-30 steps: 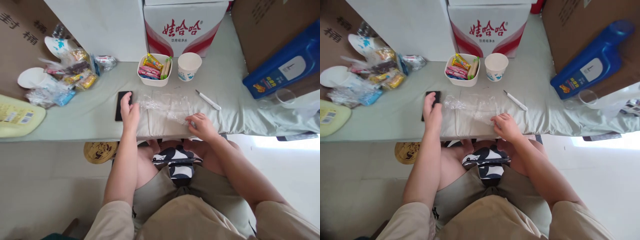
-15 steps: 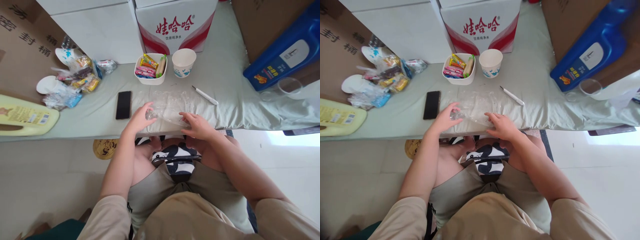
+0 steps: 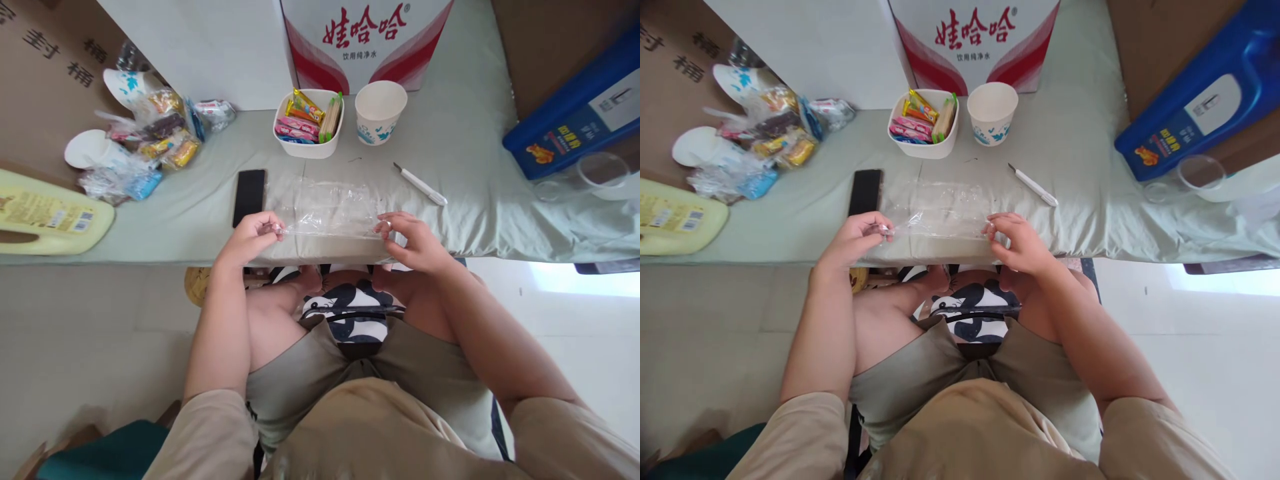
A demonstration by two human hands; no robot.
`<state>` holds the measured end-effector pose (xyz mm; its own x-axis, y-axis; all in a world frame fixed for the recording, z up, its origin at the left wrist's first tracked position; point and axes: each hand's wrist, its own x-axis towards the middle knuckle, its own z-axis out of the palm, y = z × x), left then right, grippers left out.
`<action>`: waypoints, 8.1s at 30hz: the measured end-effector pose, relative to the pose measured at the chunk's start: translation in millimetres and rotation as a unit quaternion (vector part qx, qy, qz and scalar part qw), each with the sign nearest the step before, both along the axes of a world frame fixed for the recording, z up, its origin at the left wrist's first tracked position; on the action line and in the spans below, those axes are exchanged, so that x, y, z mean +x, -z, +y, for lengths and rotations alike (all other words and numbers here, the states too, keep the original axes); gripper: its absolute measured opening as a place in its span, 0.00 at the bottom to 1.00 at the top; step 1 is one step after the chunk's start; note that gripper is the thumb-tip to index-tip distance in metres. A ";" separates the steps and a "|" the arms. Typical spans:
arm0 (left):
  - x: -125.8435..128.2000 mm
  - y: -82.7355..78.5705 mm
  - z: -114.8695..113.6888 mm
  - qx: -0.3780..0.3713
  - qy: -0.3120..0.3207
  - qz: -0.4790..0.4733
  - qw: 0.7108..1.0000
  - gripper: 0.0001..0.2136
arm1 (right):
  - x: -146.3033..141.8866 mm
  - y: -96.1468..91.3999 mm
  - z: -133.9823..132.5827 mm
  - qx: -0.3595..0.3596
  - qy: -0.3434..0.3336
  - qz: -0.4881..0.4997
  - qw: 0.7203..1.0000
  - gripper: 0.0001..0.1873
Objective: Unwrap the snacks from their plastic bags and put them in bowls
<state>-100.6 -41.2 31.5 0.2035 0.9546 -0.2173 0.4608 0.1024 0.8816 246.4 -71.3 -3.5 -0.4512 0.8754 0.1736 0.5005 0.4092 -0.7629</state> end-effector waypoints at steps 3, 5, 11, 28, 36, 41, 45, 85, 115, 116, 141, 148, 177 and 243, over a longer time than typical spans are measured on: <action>4.3 -1.8 -2.1 -0.063 0.083 0.042 0.994 0.06 | 7.5 -9.3 -3.8 -0.139 -0.025 -0.001 0.990 0.13; 7.9 -2.8 -2.8 -0.087 0.143 0.086 0.982 0.04 | 11.1 -9.9 -4.9 -0.180 0.008 -0.014 0.984 0.16; 14.0 -1.8 -2.5 -0.097 0.232 0.142 0.957 0.02 | -0.2 12.9 9.4 0.028 0.214 -0.072 0.974 0.14; 14.6 4.2 -3.1 -0.148 0.298 0.113 0.936 0.06 | -25.7 -5.3 15.3 -0.418 0.094 0.244 0.870 0.29; 15.5 -4.1 -4.4 -0.167 0.313 0.092 0.930 0.06 | -16.5 10.3 26.2 -0.358 0.181 0.273 0.874 0.14; 15.9 -6.2 -5.0 -0.159 0.320 0.074 0.931 0.08 | -11.2 12.4 28.4 -0.345 0.216 0.301 0.862 0.17; 13.2 -3.5 -4.2 -0.141 0.319 0.063 0.935 0.08 | 1.0 25.2 39.1 -0.239 0.308 0.321 0.863 0.16; 36.1 23.1 22.6 0.038 -0.016 -0.187 0.981 0.14 | 19.0 10.6 -13.1 -0.035 0.190 0.211 0.958 0.25; 71.6 53.7 30.0 0.065 -0.148 -0.064 0.985 0.11 | 2.1 16.7 6.0 -0.189 0.175 0.347 0.902 0.23; 71.6 54.6 30.5 0.064 -0.153 -0.066 0.984 0.11 | 1.6 17.2 5.5 -0.206 0.144 0.333 0.909 0.27; 66.2 48.5 22.0 0.044 -0.151 0.034 0.987 0.06 | 8.9 13.6 7.8 -0.207 0.356 0.117 0.904 0.13; 57.9 58.5 22.9 0.057 -0.160 0.031 0.985 0.09 | 12.1 13.4 5.9 -0.187 0.388 0.015 0.902 0.07; 93.2 60.7 67.9 0.191 -0.023 0.112 0.975 0.19 | 13.8 -10.1 0.2 -0.038 0.069 -0.291 0.953 0.31; 103.9 41.7 55.1 -0.104 -0.074 -0.413 0.902 0.30 | -29.5 0.0 45.5 -0.317 0.128 0.311 0.887 0.14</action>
<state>3.3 13.9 -10.2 0.2507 0.9411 -0.2271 -0.3762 0.3108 0.8729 216.9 -25.8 -3.5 -0.2121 0.9462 -0.2444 -0.0821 -0.2665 -0.9603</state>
